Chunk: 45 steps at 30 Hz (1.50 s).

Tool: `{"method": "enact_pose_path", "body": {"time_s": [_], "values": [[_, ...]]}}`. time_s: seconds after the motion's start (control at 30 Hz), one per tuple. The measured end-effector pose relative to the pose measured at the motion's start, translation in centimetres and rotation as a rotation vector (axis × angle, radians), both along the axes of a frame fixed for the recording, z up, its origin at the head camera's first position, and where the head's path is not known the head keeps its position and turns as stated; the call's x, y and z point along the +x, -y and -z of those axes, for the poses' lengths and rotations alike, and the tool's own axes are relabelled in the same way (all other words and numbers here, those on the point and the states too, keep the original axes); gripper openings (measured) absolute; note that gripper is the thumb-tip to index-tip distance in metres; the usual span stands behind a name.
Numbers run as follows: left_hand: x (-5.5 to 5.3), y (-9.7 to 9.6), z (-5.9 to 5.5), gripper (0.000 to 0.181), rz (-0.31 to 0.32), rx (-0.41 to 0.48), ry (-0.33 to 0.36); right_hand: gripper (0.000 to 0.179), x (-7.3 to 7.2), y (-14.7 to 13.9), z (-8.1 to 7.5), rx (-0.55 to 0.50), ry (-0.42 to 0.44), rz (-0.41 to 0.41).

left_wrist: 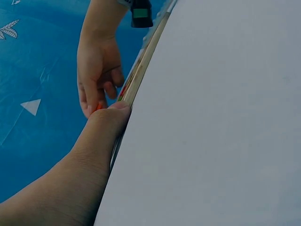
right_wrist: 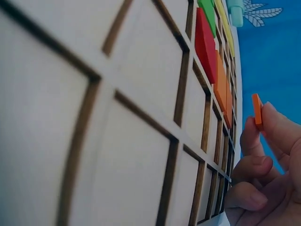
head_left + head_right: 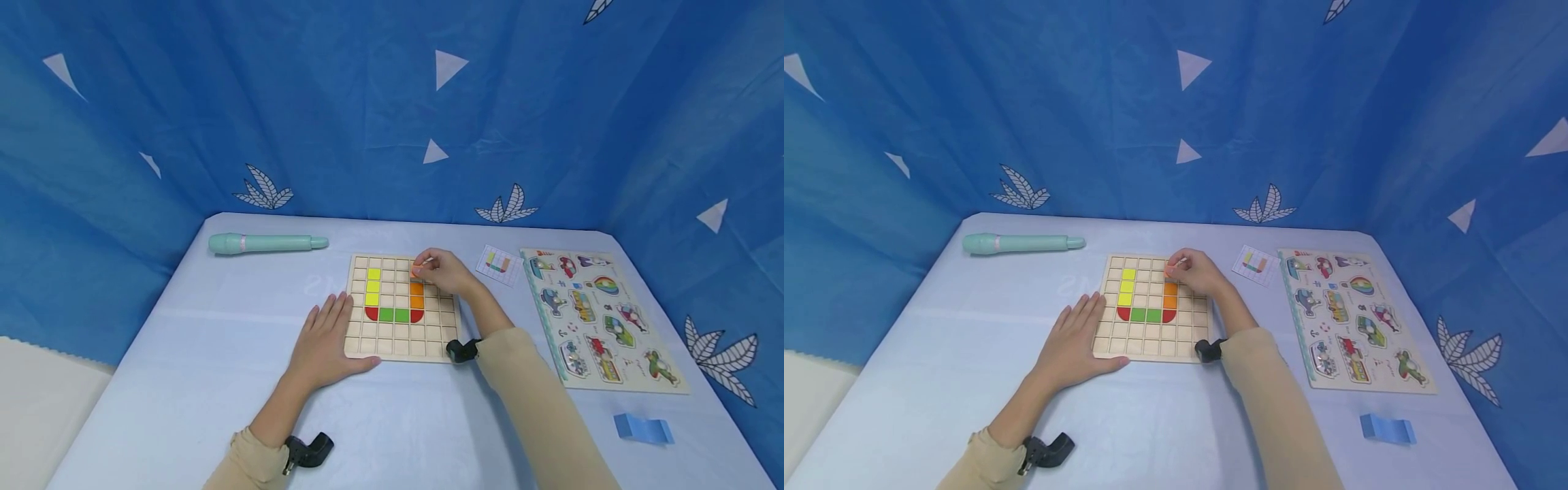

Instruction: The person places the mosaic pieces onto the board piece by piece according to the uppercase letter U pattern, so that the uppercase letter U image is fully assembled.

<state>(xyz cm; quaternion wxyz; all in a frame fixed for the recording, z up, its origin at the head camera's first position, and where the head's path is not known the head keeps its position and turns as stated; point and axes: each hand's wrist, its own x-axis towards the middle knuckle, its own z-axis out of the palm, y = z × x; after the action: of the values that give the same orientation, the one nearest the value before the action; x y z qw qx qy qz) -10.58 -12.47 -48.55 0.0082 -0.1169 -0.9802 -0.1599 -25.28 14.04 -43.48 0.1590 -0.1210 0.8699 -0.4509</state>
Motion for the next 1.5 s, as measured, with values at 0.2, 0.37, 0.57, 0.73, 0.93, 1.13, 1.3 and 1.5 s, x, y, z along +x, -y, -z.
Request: {"method": "enact_pose_path", "body": {"time_s": [0.2, 0.37, 0.57, 0.73, 0.93, 1.13, 1.3, 1.5], "values": [[0.0, 0.0, -0.1, 0.124, -0.003, 0.001, 0.011, 0.015, 0.1, 0.3, 0.3, 0.054, -0.022, 0.007], [0.0, 0.1, -0.1, 0.124, -0.004, -0.001, 0.013, 0.016, 0.2, 0.5, 0.4, 0.1, -0.041, 0.019], [0.0, 0.0, -0.1, 0.123, -0.004, 0.0, 0.014, 0.014, 0.3, 0.8, 0.6, 0.123, -0.075, 0.028], [0.0, 0.0, -0.1, 0.123, -0.001, 0.002, 0.01, 0.013, 0.2, 0.9, 0.8, 0.142, -0.107, 0.026], [-0.1, -0.1, -0.1, 0.123, 0.001, -0.001, 0.008, 0.011, 0.3, 0.8, 0.7, 0.155, -0.124, 0.018], [-0.2, -0.2, 0.0, 0.123, 0.004, -0.002, 0.001, 0.016, 0.5, 0.6, 0.5, 0.179, -0.105, 0.011], [-0.2, -0.2, 0.1, 0.123, 0.004, 0.005, -0.013, 0.021, 0.9, 0.4, 0.1, 0.223, -0.093, 0.011], [-0.2, -0.2, 0.1, 0.123, 0.003, 0.004, -0.009, 0.029, 2.3, 0.5, -0.9, 0.272, -0.133, 0.014]]}}
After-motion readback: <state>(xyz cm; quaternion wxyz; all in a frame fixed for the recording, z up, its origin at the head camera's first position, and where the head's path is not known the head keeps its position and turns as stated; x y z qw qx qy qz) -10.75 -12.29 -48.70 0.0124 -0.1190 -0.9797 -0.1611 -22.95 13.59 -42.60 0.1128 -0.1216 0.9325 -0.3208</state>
